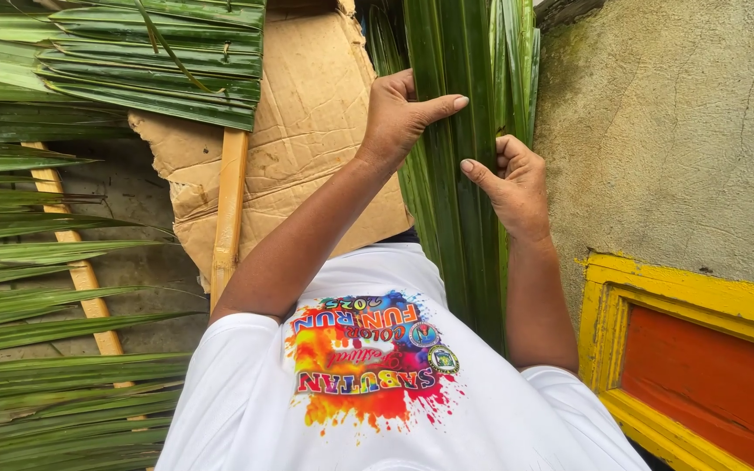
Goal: Weaving palm leaves over a wooden stick to create a thatched roof or wall panel.
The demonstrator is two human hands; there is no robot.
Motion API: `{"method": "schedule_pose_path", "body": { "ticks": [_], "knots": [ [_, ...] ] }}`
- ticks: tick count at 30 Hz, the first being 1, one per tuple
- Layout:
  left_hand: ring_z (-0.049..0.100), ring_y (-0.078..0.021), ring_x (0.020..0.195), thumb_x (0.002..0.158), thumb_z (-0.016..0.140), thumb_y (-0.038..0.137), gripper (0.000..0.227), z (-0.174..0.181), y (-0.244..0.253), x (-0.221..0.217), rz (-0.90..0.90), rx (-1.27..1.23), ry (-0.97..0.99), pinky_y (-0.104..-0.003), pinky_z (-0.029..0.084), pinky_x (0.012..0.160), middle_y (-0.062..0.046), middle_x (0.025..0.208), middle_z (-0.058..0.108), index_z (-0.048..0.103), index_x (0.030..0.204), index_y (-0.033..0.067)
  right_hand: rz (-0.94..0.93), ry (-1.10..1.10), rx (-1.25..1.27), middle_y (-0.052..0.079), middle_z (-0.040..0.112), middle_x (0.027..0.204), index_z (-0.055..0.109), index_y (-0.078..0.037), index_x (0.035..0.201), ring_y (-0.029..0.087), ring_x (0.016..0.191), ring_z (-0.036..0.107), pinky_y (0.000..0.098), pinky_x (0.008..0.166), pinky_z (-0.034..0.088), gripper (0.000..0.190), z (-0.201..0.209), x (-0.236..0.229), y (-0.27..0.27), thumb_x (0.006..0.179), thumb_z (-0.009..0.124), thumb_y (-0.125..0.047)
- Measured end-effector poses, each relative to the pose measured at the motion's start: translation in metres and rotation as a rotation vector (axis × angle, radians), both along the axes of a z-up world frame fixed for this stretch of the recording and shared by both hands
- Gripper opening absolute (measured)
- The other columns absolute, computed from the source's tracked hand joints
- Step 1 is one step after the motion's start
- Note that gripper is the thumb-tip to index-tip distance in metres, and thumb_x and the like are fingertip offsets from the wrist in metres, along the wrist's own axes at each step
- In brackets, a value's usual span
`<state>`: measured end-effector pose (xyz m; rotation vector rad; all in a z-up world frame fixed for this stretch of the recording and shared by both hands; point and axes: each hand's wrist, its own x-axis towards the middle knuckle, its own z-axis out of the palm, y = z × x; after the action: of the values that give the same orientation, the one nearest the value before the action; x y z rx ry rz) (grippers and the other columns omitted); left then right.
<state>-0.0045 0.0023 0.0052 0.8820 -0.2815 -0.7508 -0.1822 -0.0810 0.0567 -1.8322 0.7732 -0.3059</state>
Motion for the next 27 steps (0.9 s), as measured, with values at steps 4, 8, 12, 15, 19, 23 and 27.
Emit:
{"method": "schedule_pose_path", "body": {
  "ticks": [4, 8, 12, 15, 19, 23, 27],
  "knots": [
    [0.074, -0.0147, 0.076, 0.07, 0.092, 0.01, 0.022, 0.0002, 0.0002, -0.0012, 0.007, -0.01, -0.001, -0.031, 0.068, 0.067, -0.007, 0.084, 0.078, 0.076, 0.084, 0.0046, -0.009, -0.01, -0.007, -0.009, 0.058, 0.086, 0.063, -0.013, 0.096, 0.0, 0.08, 0.054, 0.0152, 0.072, 0.052, 0.02, -0.0014, 0.0011, 0.0014, 0.092, 0.082, -0.017],
    [0.074, -0.0141, 0.078, 0.07, 0.092, 0.011, 0.025, -0.0009, -0.0002, -0.0018, 0.02, -0.01, -0.014, -0.03, 0.068, 0.068, -0.007, 0.086, 0.079, 0.075, 0.086, 0.0048, -0.015, -0.019, 0.011, -0.007, 0.062, 0.087, 0.063, -0.012, 0.097, 0.0, 0.08, 0.057, 0.0157, 0.074, 0.054, 0.021, -0.0016, 0.0015, 0.0013, 0.091, 0.083, -0.018],
    [0.074, -0.0134, 0.077, 0.071, 0.092, 0.011, 0.023, 0.0031, 0.0009, -0.0031, 0.02, -0.008, -0.004, -0.03, 0.068, 0.068, -0.006, 0.086, 0.079, 0.076, 0.087, 0.0048, -0.023, -0.017, 0.014, -0.007, 0.063, 0.087, 0.064, -0.012, 0.096, 0.001, 0.08, 0.059, 0.0161, 0.074, 0.055, 0.02, -0.002, -0.0001, 0.0013, 0.091, 0.082, -0.017],
    [0.073, -0.0131, 0.076, 0.068, 0.093, 0.011, 0.024, -0.0003, -0.0012, -0.0044, 0.037, 0.011, 0.0, -0.03, 0.067, 0.066, -0.006, 0.083, 0.078, 0.074, 0.083, 0.0051, -0.002, -0.012, 0.018, -0.005, 0.065, 0.089, 0.064, -0.011, 0.098, 0.002, 0.082, 0.061, 0.0177, 0.074, 0.057, 0.02, -0.0004, -0.0017, 0.0014, 0.092, 0.082, -0.017],
    [0.074, -0.0141, 0.077, 0.069, 0.093, 0.011, 0.025, -0.0004, -0.0001, -0.0063, 0.036, -0.003, 0.019, -0.03, 0.068, 0.068, -0.007, 0.085, 0.079, 0.075, 0.085, 0.0041, -0.009, 0.009, 0.015, -0.005, 0.064, 0.088, 0.064, -0.011, 0.098, 0.002, 0.08, 0.06, 0.0173, 0.073, 0.057, 0.02, 0.0023, -0.0015, 0.0049, 0.092, 0.082, -0.018],
    [0.074, -0.0135, 0.078, 0.07, 0.092, 0.012, 0.024, 0.0027, 0.0017, -0.0057, 0.049, 0.002, -0.008, -0.03, 0.068, 0.068, -0.006, 0.085, 0.079, 0.075, 0.085, 0.0049, -0.02, 0.018, 0.02, -0.003, 0.067, 0.088, 0.064, -0.01, 0.098, 0.004, 0.08, 0.063, 0.0194, 0.073, 0.059, 0.019, 0.0047, 0.0003, 0.008, 0.092, 0.081, -0.015],
    [0.074, -0.0137, 0.076, 0.072, 0.089, 0.008, 0.021, -0.0014, 0.0014, -0.006, 0.099, 0.031, -0.027, -0.03, 0.067, 0.068, -0.006, 0.085, 0.078, 0.075, 0.086, 0.005, -0.004, 0.041, -0.039, -0.002, 0.068, 0.089, 0.064, -0.009, 0.097, 0.004, 0.082, 0.063, 0.0196, 0.073, 0.059, 0.021, 0.0022, 0.003, 0.0103, 0.091, 0.083, -0.015]
  ]
}}
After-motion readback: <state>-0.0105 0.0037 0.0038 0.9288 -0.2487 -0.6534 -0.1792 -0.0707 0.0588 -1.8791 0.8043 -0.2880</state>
